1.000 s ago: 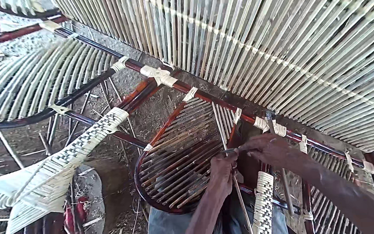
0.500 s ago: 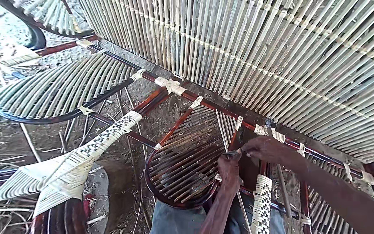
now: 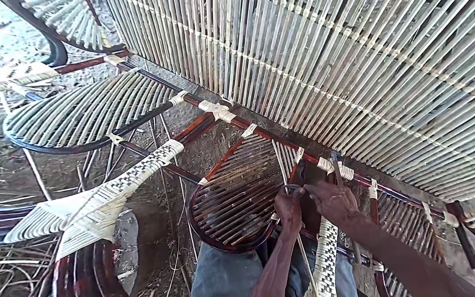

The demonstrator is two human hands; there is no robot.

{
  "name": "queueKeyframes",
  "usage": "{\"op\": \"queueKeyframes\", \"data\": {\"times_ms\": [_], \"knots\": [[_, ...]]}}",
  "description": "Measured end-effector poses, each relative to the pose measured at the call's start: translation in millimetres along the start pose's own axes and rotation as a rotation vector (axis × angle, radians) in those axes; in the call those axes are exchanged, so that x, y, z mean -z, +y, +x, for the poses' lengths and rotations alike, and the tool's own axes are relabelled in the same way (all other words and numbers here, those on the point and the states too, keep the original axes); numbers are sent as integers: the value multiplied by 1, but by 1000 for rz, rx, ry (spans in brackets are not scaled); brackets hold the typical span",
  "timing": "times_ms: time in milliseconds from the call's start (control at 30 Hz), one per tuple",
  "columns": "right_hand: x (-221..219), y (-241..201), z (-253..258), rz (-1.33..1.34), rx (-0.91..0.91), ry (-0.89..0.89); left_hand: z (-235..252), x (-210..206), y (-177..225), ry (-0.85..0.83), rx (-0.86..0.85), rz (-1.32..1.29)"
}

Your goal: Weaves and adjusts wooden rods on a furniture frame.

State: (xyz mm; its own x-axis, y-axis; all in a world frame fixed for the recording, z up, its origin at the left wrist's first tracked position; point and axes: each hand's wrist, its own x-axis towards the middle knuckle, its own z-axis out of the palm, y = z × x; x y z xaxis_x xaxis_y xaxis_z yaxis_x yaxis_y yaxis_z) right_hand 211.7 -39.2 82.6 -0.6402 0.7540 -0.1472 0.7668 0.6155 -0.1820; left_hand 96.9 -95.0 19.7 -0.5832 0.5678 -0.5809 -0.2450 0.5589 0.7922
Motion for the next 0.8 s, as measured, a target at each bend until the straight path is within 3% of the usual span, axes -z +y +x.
{"op": "queueKeyframes", "data": {"times_ms": [233, 333, 433, 567, 700, 800], "knots": [[0, -40, -13, -192, -193, 38, -7, 8, -5, -46, -77, 23], [33, -34, 9, 87, -278, -331, -3, 6, -7, -53, -75, -74], [40, 1, 37, 283, -138, -435, 2, 8, -6, -62, -35, -142], [17, 8, 30, -76, 254, -124, 5, 3, -12, -140, -15, -224], [0, 13, 27, 181, 172, -138, 4, 6, -11, -168, 42, -255], [5, 19, 35, 133, 233, -147, 4, 7, -2, -213, 80, -330]]}}
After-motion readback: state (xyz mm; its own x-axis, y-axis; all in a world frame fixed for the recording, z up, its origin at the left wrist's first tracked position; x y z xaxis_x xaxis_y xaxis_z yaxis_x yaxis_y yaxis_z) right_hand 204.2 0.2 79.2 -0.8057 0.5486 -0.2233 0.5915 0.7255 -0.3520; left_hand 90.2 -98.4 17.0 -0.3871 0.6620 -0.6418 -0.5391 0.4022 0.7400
